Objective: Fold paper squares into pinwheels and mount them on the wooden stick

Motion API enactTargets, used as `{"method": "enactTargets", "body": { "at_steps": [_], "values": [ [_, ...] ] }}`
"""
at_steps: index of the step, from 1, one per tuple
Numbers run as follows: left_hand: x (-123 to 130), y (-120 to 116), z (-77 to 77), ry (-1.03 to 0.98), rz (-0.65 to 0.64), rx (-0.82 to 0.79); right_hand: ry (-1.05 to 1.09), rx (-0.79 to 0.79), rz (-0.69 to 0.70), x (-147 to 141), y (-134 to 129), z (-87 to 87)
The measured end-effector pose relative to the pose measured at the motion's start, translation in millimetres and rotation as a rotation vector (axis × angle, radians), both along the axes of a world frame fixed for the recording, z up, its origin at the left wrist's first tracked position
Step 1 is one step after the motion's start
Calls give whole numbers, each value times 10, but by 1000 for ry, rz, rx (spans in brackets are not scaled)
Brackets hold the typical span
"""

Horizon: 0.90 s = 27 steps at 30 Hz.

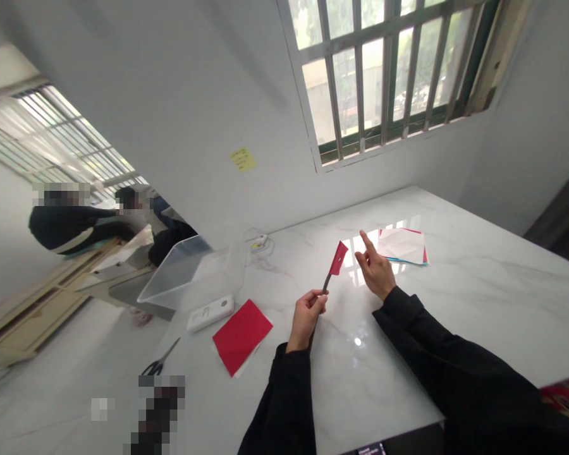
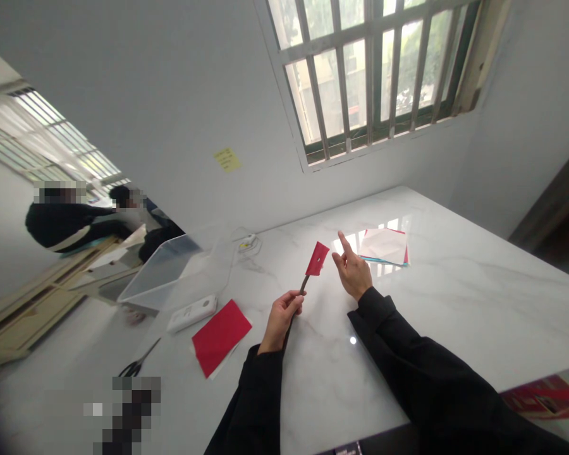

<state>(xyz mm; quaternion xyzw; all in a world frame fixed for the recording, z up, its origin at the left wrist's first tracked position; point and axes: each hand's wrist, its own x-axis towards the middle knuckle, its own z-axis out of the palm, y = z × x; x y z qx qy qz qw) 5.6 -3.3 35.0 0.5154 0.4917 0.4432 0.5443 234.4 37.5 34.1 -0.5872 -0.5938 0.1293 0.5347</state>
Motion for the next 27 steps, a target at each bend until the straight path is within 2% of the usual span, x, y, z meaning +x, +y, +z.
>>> {"method": "enactTargets", "body": {
  "at_steps": [5,7,10,11,13,17,20,23,27],
  "values": [
    [-8,-1,2,30,-26,19,-19,18,-9,33,9,-11],
    [-11,-4,11,27,-26,22,-91,-103,12,65,43,-63],
    [-20,-2,26,11,-5,25,-239,-371,6,107,107,-161],
    [-24,0,30,4,5,27,-260,-406,-10,112,123,-184],
    [-29,4,35,-6,15,30,-243,-354,-21,104,133,-199],
    [-17,-1,37,-1,12,14,-145,-121,30,51,83,-126],
    [-2,-11,34,15,-11,3,-110,-48,39,33,48,-73],
    [-5,-12,28,17,-31,8,-134,-107,59,54,54,-71],
    [-42,5,13,-15,-7,5,-251,-382,122,82,84,-110]
  ]
}}
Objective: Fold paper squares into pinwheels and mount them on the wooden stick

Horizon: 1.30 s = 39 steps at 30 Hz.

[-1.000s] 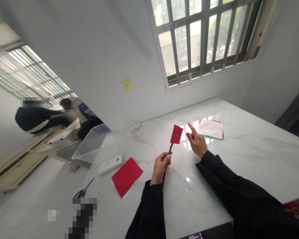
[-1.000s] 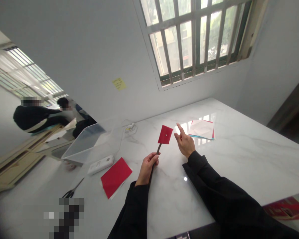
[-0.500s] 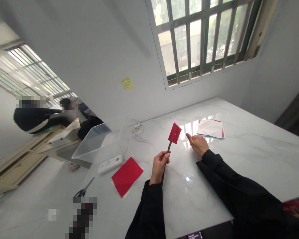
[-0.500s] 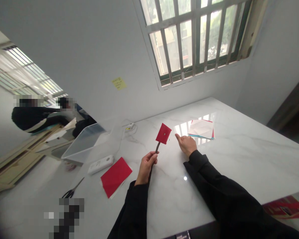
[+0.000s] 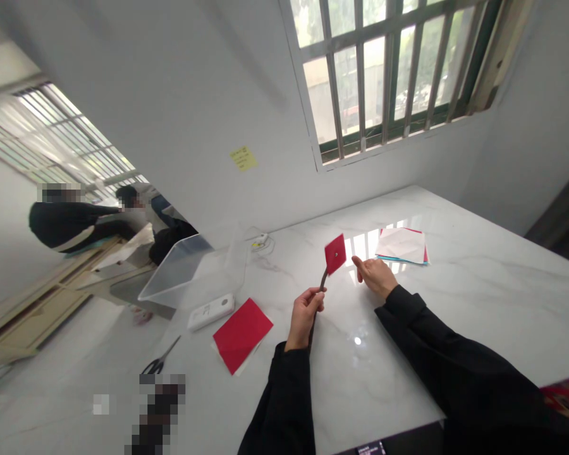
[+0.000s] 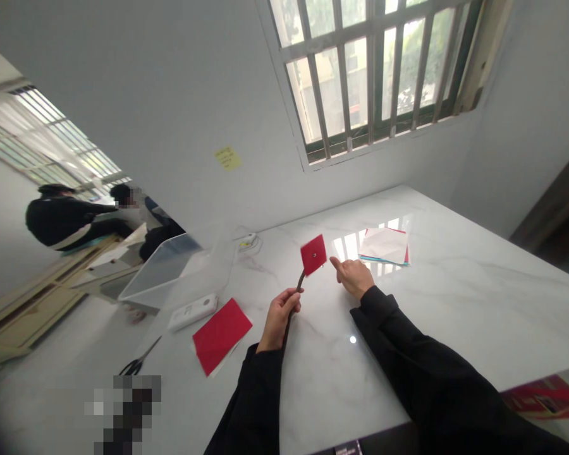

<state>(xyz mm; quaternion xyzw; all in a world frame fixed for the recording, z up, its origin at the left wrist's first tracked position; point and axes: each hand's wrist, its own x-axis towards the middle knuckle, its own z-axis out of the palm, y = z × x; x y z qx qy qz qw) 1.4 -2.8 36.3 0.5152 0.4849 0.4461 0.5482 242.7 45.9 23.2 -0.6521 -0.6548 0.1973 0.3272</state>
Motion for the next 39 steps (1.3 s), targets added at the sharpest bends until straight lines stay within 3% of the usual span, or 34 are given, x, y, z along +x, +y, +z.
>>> {"method": "enactTargets", "body": {
  "at_steps": [2,13,22,24,26,28,30,39],
  "values": [
    [-19,12,-12,-19,28,-4,-18,-38,-6,-6,5,-15],
    [-20,29,-41,-25,21,-4,34,123,-9,-46,-10,-16],
    [-8,27,-42,-30,21,0,288,192,-112,-70,-4,13],
    [-8,29,-43,-31,22,1,407,105,-40,-87,14,-11],
    [-12,31,-44,-37,25,1,448,-60,152,-112,26,-41],
    [-19,31,-43,-50,34,-4,372,-209,352,-144,28,-74],
    [-25,30,-38,-66,50,-10,285,-245,412,-174,25,-104],
    [-20,33,-36,-84,66,-23,249,-95,214,-145,40,-120]
  ]
}}
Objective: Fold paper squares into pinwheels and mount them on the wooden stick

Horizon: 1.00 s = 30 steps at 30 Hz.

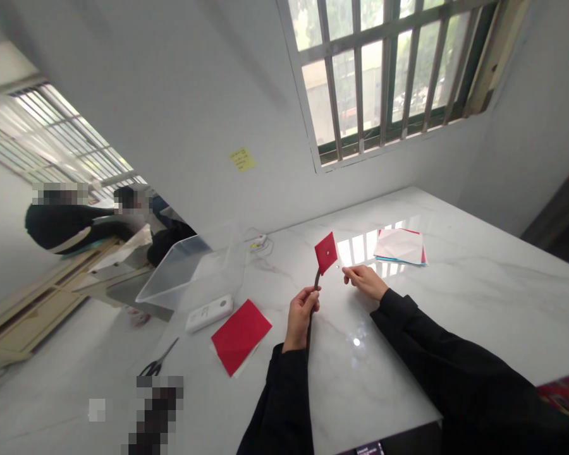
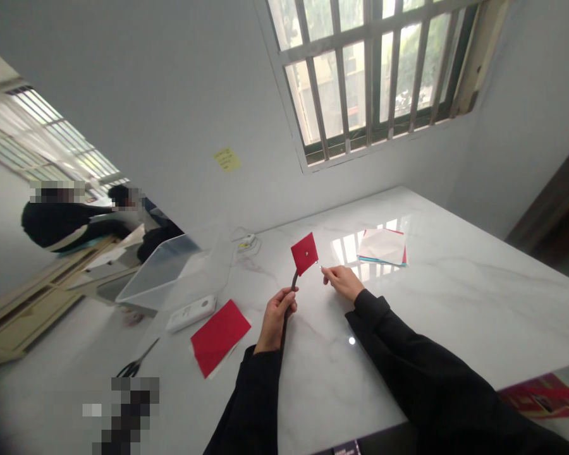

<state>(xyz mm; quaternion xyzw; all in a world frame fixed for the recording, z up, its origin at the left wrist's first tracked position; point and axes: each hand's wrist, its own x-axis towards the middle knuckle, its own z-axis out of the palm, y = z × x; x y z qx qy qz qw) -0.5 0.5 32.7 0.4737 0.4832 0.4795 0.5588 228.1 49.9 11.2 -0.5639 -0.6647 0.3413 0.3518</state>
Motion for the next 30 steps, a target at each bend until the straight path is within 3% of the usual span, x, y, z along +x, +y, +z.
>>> {"method": "enactTargets", "body": {
  "at_steps": [13,25,28,30],
  "values": [
    [30,-24,49,80,-49,36,111,131,-191,-6,-53,88],
    [63,-48,46,157,-138,44,-33,544,-470,156,-139,370],
    [71,-49,45,169,-146,54,-65,526,-476,205,-106,312],
    [64,-44,51,170,-127,69,-130,412,-415,246,-59,222]
  ]
}}
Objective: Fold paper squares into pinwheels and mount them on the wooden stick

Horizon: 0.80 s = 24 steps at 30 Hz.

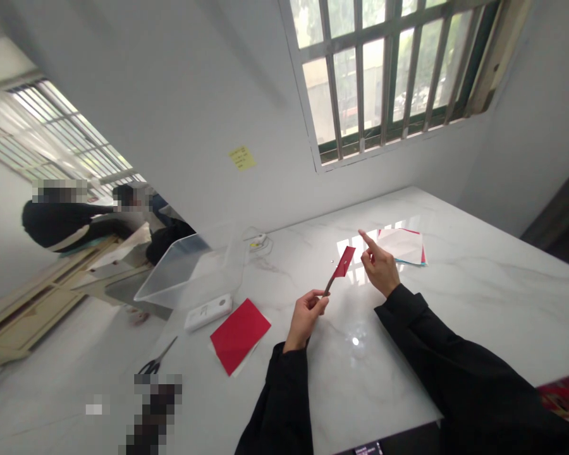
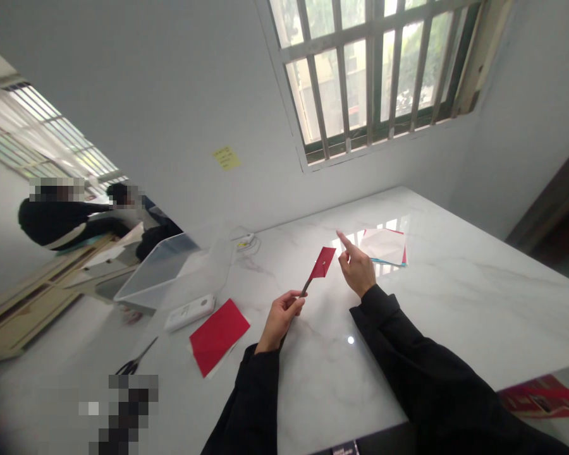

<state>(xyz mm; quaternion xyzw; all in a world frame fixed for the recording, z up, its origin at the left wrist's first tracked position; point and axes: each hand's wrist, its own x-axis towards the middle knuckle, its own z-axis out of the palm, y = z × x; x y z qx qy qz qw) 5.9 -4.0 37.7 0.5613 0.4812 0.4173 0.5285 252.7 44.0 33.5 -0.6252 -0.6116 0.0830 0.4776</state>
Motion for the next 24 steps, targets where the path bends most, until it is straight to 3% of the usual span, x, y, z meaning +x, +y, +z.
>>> {"method": "enactTargets", "body": {
  "at_steps": [3,6,17,24],
  "values": [
    [-38,22,7,-64,94,41,-130,-285,122,53,77,-153],
    [-87,51,0,-137,190,64,-176,-395,128,60,114,-236],
    [-79,55,-14,-137,144,14,-103,-326,130,8,98,-246],
    [-25,26,-27,-34,10,-70,88,-38,70,-52,22,-68]
  ]
}}
